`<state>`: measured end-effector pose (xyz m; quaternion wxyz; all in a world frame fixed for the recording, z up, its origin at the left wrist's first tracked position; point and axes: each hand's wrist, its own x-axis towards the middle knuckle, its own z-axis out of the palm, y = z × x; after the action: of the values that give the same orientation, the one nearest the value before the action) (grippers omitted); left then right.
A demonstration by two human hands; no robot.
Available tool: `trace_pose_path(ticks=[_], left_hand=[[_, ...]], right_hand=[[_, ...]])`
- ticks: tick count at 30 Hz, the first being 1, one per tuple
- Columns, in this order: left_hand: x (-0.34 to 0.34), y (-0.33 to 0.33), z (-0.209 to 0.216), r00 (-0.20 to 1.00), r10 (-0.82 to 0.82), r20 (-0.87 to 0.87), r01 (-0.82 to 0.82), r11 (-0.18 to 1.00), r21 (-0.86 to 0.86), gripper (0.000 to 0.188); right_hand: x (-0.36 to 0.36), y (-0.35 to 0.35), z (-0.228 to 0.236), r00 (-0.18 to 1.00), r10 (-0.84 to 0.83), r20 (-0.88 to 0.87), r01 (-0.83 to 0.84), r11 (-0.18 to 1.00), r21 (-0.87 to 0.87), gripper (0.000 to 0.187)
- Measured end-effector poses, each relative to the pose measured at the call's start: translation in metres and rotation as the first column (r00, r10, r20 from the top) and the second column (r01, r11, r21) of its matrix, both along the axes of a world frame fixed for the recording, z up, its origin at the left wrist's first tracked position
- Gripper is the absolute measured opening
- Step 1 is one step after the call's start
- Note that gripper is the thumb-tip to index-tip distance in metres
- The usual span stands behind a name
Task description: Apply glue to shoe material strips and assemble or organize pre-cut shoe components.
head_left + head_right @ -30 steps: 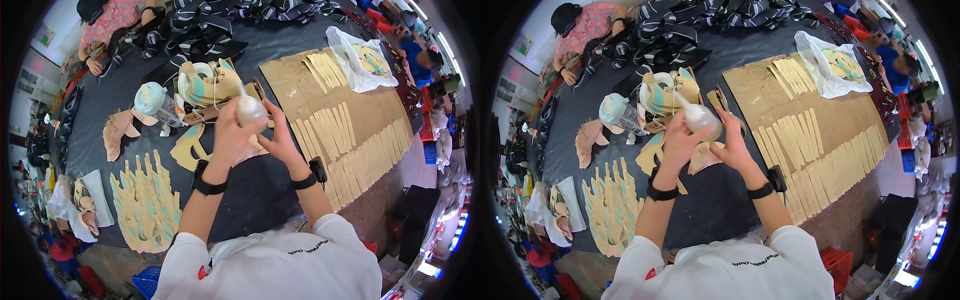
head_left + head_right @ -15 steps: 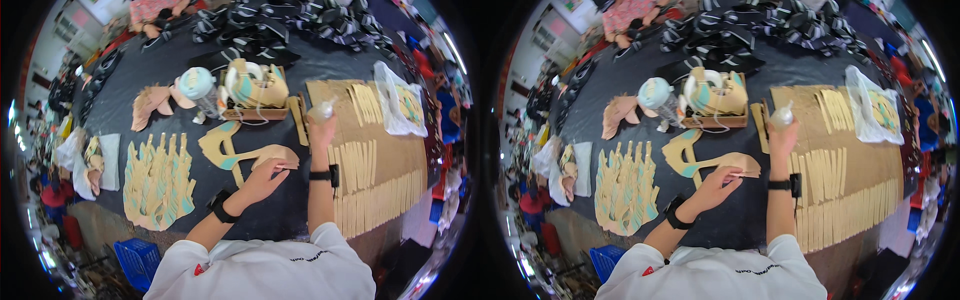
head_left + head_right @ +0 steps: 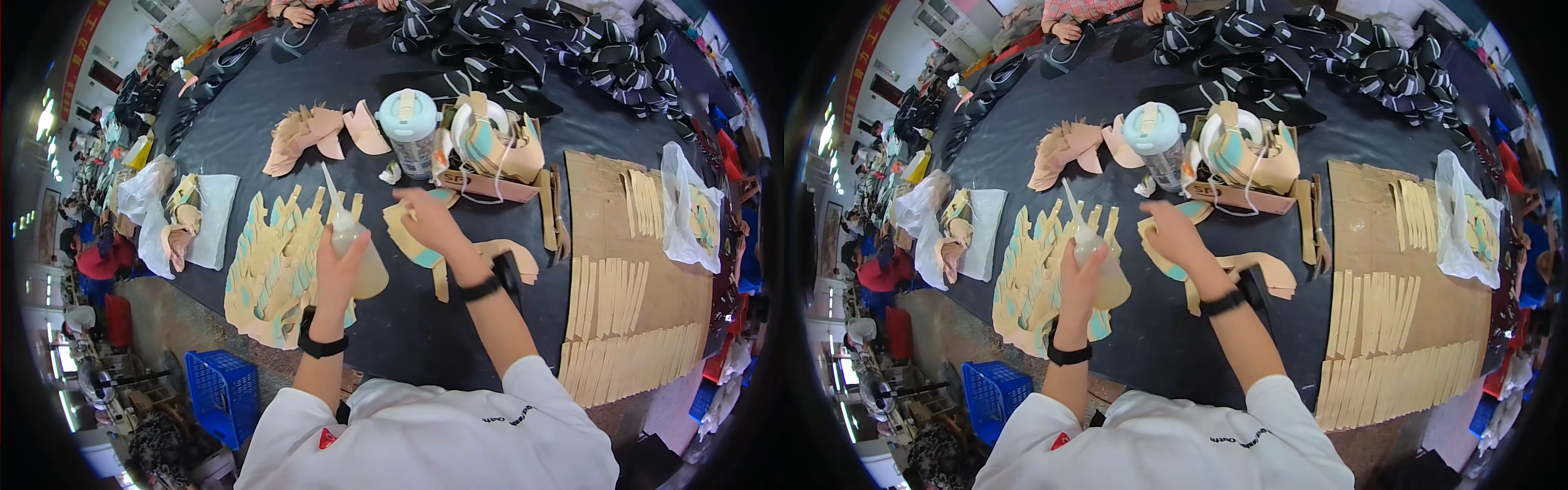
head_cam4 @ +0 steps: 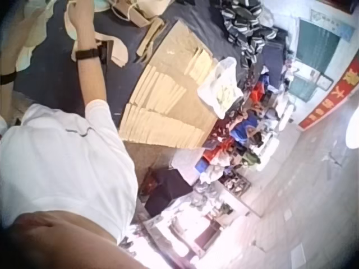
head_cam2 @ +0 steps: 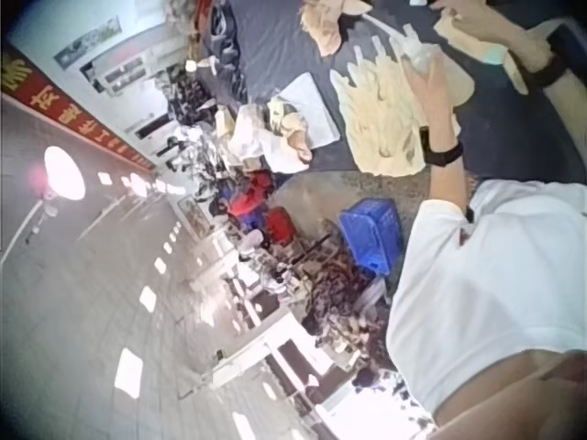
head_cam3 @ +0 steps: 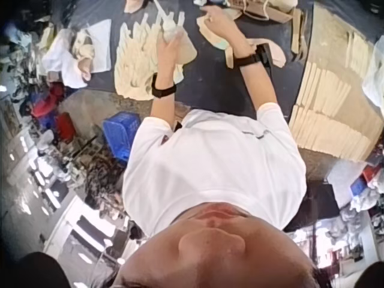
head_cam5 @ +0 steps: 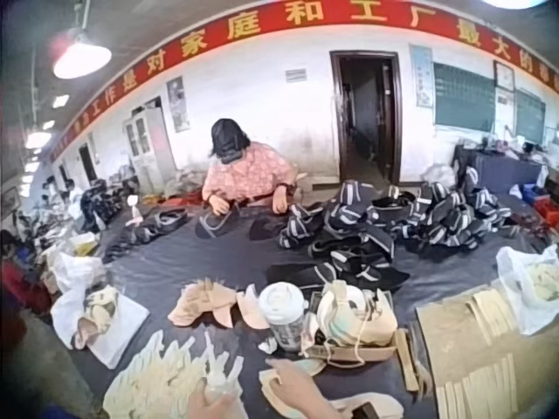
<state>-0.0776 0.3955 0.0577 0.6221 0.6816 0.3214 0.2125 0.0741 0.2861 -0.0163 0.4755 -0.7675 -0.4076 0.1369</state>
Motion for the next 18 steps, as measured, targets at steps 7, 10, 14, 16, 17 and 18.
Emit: trace_pose_path(ticks=[7, 10, 14, 16, 17, 18], left_hand=[[-0.05, 0.011, 0.001, 0.885, -0.163, -0.435, 0.251, 0.956, 0.152, 0.052], [-0.065, 0.028, -0.003, 0.889, -0.243, -0.387, 0.272, 0.962, 0.022, 0.046], [-0.069, 0.04, 0.002, 0.889, -0.252, -0.383, 0.314, 0.943, 0.107, 0.046], [-0.064, 0.044, 0.009, 0.892, -0.269, -0.363, 0.324, 0.941, 0.099, 0.047], [-0.062, 0.043, 0.013, 0.898, -0.293, -0.328, 0.341, 0.935, 0.1, 0.047], [-0.06, 0.043, 0.016, 0.903, -0.315, -0.293, 0.357, 0.929, 0.101, 0.048]], right_hand=[[0.013, 0.098, -0.056, 0.746, -0.276, 0.606, 0.535, 0.791, -0.298, 0.027], [0.003, 0.097, -0.044, 0.852, -0.256, 0.457, 0.405, 0.875, -0.265, 0.016], [-0.023, 0.074, -0.02, 0.939, -0.223, 0.26, 0.223, 0.974, 0.031, 0.019], [-0.036, 0.06, 0.006, 0.977, -0.123, 0.172, 0.087, 0.975, 0.205, 0.025], [-0.04, 0.056, 0.01, 0.987, -0.118, 0.11, 0.093, 0.973, 0.212, 0.034], [-0.043, 0.053, 0.017, 0.985, -0.125, 0.116, 0.099, 0.974, 0.206, 0.034]])
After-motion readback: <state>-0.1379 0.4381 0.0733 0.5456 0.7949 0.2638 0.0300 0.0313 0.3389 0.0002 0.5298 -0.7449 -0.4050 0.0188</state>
